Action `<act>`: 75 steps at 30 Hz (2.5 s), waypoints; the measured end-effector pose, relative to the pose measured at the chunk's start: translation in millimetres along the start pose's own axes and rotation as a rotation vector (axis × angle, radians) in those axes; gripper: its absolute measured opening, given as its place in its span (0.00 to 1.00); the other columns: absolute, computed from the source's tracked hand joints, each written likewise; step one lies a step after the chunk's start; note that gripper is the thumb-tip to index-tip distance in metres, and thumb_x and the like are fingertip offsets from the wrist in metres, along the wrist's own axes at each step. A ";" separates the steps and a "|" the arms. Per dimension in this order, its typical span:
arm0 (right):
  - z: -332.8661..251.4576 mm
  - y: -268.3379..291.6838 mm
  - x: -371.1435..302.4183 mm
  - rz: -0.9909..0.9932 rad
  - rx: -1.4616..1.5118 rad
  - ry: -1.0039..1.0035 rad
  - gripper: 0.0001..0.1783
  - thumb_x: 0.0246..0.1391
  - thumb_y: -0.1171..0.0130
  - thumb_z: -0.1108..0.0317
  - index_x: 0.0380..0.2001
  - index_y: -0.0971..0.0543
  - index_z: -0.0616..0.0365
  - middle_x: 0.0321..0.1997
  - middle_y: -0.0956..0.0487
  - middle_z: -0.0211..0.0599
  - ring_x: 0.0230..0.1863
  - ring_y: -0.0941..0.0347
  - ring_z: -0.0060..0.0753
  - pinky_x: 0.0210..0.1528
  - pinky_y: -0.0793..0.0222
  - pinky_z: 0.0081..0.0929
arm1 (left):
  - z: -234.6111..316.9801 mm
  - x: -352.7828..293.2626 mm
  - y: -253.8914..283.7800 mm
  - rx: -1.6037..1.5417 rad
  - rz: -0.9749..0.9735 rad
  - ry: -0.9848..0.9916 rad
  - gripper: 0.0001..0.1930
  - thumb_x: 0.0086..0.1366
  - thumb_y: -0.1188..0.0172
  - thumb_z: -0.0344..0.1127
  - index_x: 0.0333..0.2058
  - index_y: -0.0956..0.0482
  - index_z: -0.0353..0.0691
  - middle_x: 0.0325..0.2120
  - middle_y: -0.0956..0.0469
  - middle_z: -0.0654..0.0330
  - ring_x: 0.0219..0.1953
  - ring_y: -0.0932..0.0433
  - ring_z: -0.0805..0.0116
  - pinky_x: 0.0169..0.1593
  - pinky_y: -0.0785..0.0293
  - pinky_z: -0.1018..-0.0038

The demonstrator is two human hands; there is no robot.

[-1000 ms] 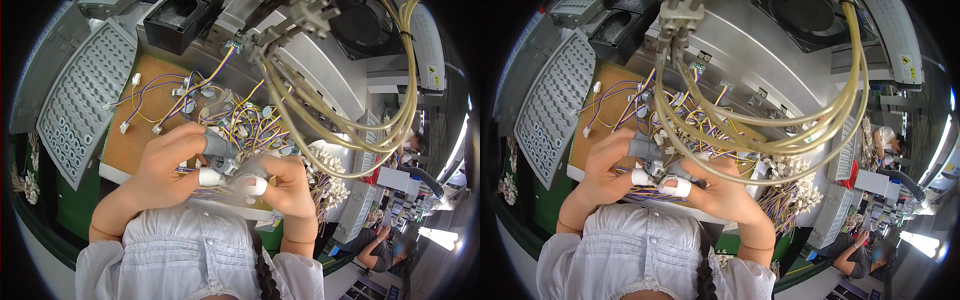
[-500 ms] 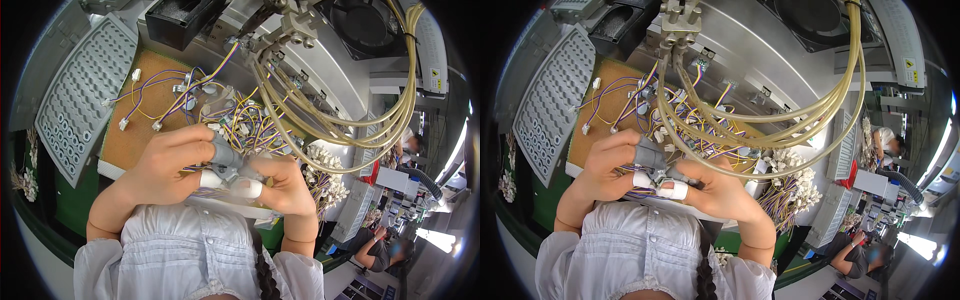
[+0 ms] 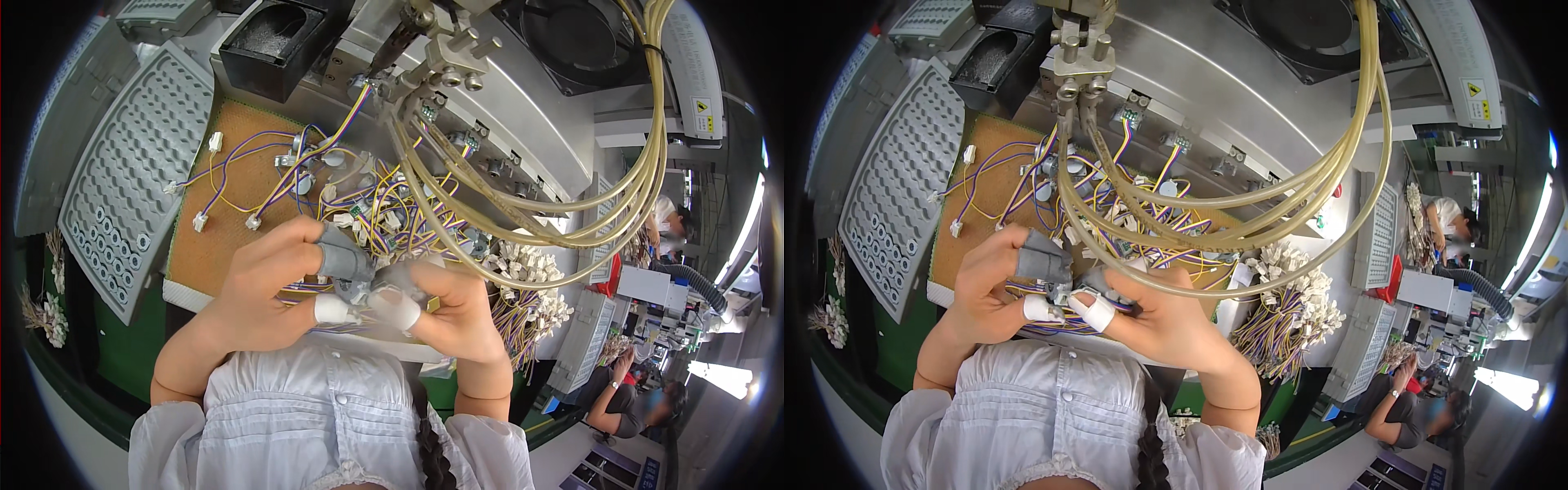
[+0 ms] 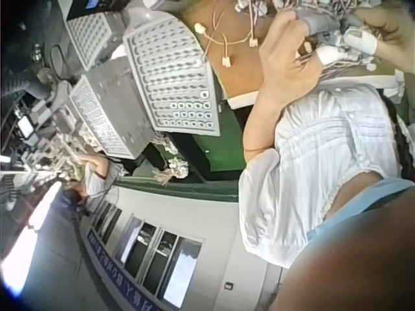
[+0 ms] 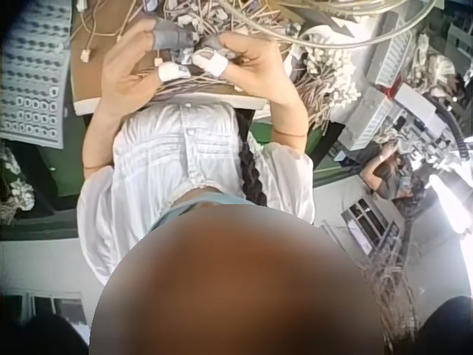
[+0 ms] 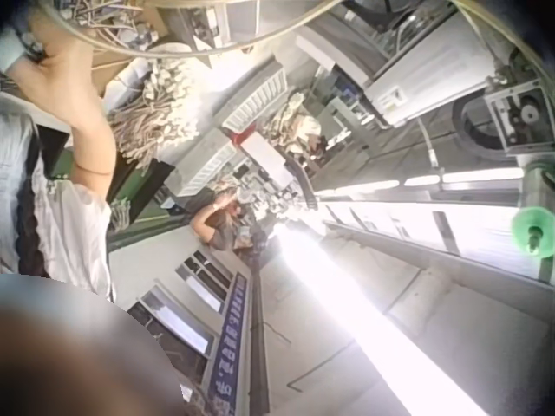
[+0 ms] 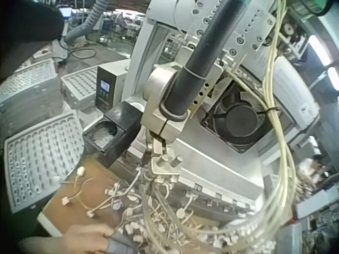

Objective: The person assembles electronic wire harnesses by hand, connecting wire bundles to connectors and electronic components, then checks the completed harnesses using a test fixture.

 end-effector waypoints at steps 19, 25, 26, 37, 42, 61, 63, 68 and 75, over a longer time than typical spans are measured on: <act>-2.6 1.3 4.0 0.002 -0.003 0.132 0.17 0.47 0.36 0.56 0.23 0.25 0.59 0.15 0.34 0.34 0.16 0.40 0.28 0.20 0.42 0.24 | -7.6 -2.2 -0.2 -0.122 -0.003 0.147 0.16 0.44 0.36 0.23 0.36 0.23 0.28 0.33 0.25 0.54 0.34 0.24 0.68 0.38 0.30 0.75; -0.2 0.4 4.2 0.010 -0.031 0.026 0.17 0.48 0.36 0.56 0.23 0.25 0.59 0.13 0.35 0.34 0.15 0.40 0.27 0.19 0.42 0.23 | -0.2 3.8 1.4 0.157 0.074 -0.115 0.15 0.39 0.40 0.21 0.31 0.21 0.35 0.30 0.26 0.57 0.26 0.25 0.64 0.29 0.29 0.74; 0.2 0.6 4.3 0.004 -0.015 0.028 0.17 0.47 0.36 0.56 0.23 0.24 0.60 0.13 0.35 0.34 0.14 0.41 0.27 0.19 0.42 0.23 | -0.1 3.9 -0.1 0.171 0.059 -0.128 0.15 0.38 0.40 0.20 0.31 0.21 0.35 0.29 0.27 0.57 0.26 0.25 0.64 0.28 0.29 0.73; 4.0 3.9 4.1 -0.127 0.213 -0.044 0.17 0.46 0.34 0.58 0.22 0.23 0.61 0.12 0.31 0.31 0.13 0.36 0.19 0.16 0.42 0.19 | 2.0 3.4 -7.8 0.070 0.070 -0.102 0.10 0.38 0.39 0.23 0.25 0.23 0.34 0.26 0.28 0.57 0.22 0.26 0.64 0.25 0.30 0.73; 18.8 4.5 9.3 -0.228 0.386 -0.236 0.13 0.45 0.34 0.62 0.23 0.22 0.61 0.16 0.24 0.31 0.16 0.28 0.17 0.15 0.36 0.14 | 17.0 8.5 -2.9 0.330 0.085 -0.348 0.10 0.38 0.41 0.22 0.25 0.24 0.34 0.25 0.28 0.59 0.20 0.27 0.65 0.22 0.32 0.72; 65.0 12.7 3.7 0.412 0.741 0.010 0.23 0.53 0.47 0.57 0.40 0.28 0.71 0.28 0.23 0.50 0.09 0.32 0.29 0.05 0.39 0.20 | -60.1 -72.1 38.8 0.718 -0.339 0.094 0.11 0.42 0.46 0.23 0.28 0.26 0.37 0.31 0.31 0.52 0.36 0.31 0.50 0.38 0.31 0.64; 74.6 15.8 4.3 0.566 1.018 0.042 0.25 0.55 0.50 0.55 0.46 0.31 0.67 0.34 0.24 0.50 0.14 0.30 0.31 0.08 0.38 0.21 | -63.2 -73.9 33.4 0.778 -0.309 0.076 0.09 0.41 0.47 0.21 0.26 0.27 0.36 0.32 0.32 0.52 0.37 0.31 0.50 0.39 0.31 0.63; 81.6 28.5 10.1 0.853 1.137 -0.012 0.15 0.56 0.48 0.59 0.32 0.27 0.63 0.18 0.26 0.39 0.13 0.30 0.31 0.11 0.33 0.24 | -58.1 -64.1 31.7 0.780 -0.312 0.074 0.10 0.41 0.47 0.22 0.28 0.27 0.34 0.34 0.31 0.51 0.37 0.31 0.52 0.39 0.30 0.64; 77.4 29.0 38.5 0.936 1.068 -0.046 0.21 0.54 0.45 0.54 0.31 0.25 0.66 0.17 0.26 0.36 0.12 0.31 0.26 0.11 0.31 0.22 | -58.3 -62.2 32.7 0.716 -0.362 0.015 0.13 0.41 0.46 0.22 0.30 0.27 0.33 0.32 0.31 0.50 0.34 0.31 0.51 0.36 0.31 0.63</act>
Point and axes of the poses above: each hand's wrist, its own x-axis towards the middle knuckle, its own y-axis out of the back of the hand, z = x × y, the point moved 4 cm from there along x, towards the middle knuckle
